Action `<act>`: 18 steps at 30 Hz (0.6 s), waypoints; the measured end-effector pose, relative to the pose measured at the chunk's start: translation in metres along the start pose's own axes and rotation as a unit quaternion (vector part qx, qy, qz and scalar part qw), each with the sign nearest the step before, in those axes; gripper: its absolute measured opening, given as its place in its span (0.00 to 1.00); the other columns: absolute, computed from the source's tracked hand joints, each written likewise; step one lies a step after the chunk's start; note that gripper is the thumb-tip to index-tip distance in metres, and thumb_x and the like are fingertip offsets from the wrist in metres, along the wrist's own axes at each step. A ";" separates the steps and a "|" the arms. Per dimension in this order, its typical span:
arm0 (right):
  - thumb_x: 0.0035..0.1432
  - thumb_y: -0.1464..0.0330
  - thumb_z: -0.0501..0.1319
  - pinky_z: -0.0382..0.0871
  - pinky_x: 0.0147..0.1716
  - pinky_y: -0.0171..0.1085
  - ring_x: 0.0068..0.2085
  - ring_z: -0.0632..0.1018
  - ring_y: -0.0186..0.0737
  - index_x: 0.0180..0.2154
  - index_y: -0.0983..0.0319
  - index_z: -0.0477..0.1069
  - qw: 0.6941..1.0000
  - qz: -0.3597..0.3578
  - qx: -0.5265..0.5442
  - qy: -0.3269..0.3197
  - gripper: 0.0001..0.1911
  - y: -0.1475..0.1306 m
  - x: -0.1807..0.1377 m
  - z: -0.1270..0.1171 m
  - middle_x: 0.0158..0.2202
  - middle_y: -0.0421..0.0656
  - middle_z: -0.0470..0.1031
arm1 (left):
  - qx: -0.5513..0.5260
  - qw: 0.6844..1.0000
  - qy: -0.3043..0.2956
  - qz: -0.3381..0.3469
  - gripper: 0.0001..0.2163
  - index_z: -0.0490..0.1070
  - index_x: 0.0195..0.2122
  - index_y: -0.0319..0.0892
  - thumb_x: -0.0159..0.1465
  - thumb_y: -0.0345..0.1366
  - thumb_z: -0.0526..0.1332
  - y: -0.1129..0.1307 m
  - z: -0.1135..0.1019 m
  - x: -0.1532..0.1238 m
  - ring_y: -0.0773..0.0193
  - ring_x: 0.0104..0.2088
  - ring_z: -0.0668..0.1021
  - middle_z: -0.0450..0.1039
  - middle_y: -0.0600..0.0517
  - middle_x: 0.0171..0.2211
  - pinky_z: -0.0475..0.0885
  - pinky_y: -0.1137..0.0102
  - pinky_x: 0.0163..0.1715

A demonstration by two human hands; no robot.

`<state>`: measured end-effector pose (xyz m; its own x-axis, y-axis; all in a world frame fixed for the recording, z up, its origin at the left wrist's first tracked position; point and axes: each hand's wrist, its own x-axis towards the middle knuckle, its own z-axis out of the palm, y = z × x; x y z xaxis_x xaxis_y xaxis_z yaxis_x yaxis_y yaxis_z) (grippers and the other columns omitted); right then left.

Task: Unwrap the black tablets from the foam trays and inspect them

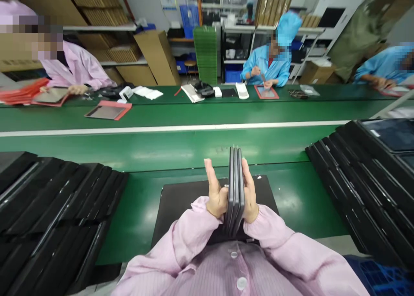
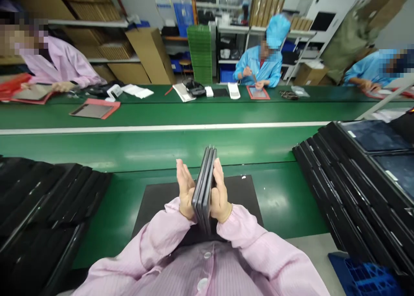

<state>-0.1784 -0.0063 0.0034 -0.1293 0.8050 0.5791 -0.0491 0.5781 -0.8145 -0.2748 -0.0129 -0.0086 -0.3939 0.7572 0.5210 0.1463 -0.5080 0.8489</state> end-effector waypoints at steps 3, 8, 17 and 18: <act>0.66 0.57 0.42 0.50 0.62 0.52 0.64 0.56 0.44 0.61 0.52 0.54 0.998 0.053 0.033 0.023 0.24 -0.038 0.025 0.004 0.64 0.39 0.54 | -0.066 0.994 -0.083 0.029 0.23 0.66 0.56 0.49 0.63 0.51 0.51 0.043 0.006 0.031 0.52 0.64 0.55 0.58 0.48 0.63 0.50 0.55 0.63; 0.65 0.54 0.46 0.55 0.62 0.46 0.62 0.60 0.42 0.59 0.55 0.59 0.990 0.112 0.053 0.060 0.25 -0.088 0.049 0.009 0.62 0.40 0.59 | -0.134 0.987 -0.070 -0.050 0.20 0.74 0.46 0.46 0.63 0.51 0.51 0.108 0.011 0.053 0.53 0.56 0.69 0.72 0.47 0.52 0.60 0.57 0.59; 0.64 0.55 0.49 0.65 0.56 0.40 0.57 0.69 0.41 0.57 0.54 0.64 0.989 0.132 0.069 0.017 0.23 -0.119 0.041 0.005 0.58 0.39 0.66 | -0.106 0.992 -0.024 -0.065 0.20 0.73 0.43 0.46 0.61 0.54 0.52 0.141 0.005 0.034 0.56 0.50 0.74 0.73 0.48 0.48 0.69 0.62 0.52; 0.64 0.56 0.49 0.66 0.55 0.40 0.57 0.69 0.40 0.57 0.54 0.64 0.988 0.135 0.074 0.017 0.22 -0.119 0.038 0.006 0.58 0.39 0.66 | -0.099 0.993 -0.022 -0.064 0.20 0.73 0.43 0.46 0.62 0.54 0.52 0.142 0.003 0.031 0.56 0.51 0.74 0.73 0.48 0.49 0.69 0.62 0.53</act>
<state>-0.1835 -0.0459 0.1223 -0.1242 0.9327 0.3386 -0.1610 0.3178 -0.9344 -0.2637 -0.0604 0.1285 -0.3578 0.8356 0.4169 -0.0860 -0.4740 0.8763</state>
